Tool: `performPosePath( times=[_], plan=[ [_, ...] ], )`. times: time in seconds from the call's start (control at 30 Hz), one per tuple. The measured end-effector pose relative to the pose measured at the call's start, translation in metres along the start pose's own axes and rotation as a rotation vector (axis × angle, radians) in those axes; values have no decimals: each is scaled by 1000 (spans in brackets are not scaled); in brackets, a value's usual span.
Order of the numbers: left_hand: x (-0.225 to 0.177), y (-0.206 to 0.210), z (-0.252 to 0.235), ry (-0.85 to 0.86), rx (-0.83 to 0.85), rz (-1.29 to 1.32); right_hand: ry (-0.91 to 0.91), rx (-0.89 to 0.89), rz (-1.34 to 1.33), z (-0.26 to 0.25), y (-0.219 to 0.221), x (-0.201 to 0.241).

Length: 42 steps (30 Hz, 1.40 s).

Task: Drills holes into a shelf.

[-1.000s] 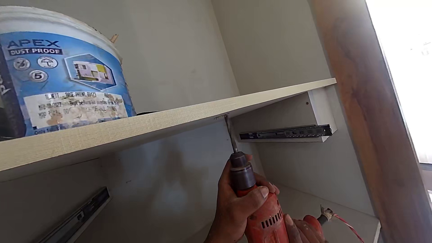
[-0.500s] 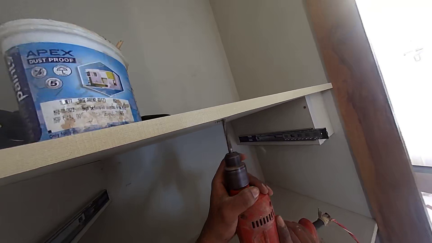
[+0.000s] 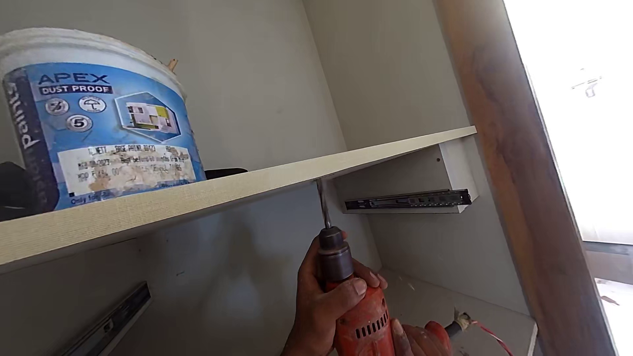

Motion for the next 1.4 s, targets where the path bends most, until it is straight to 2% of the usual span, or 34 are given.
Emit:
performPosePath(
  times=[0.57, 1.03, 1.4],
  plan=[
    [22, 7, -10, -69, 1, -39, 38, -26, 64, 8, 0, -19],
    [7, 12, -3, -10, 29, -63, 4, -35, 60, 2, -9, -10],
    [13, 17, -4, -58, -2, -56, 11, -37, 67, 2, -14, -14]
  ],
)
Point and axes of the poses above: each hand's wrist, its own z-axis away from the middle knuckle, its own y-axis out of the palm, x = y × z, the point moved 10 cm from there along -z, towards the middle knuckle, and after that the axes turned 10 degrees about z, right-handed, at the moved point
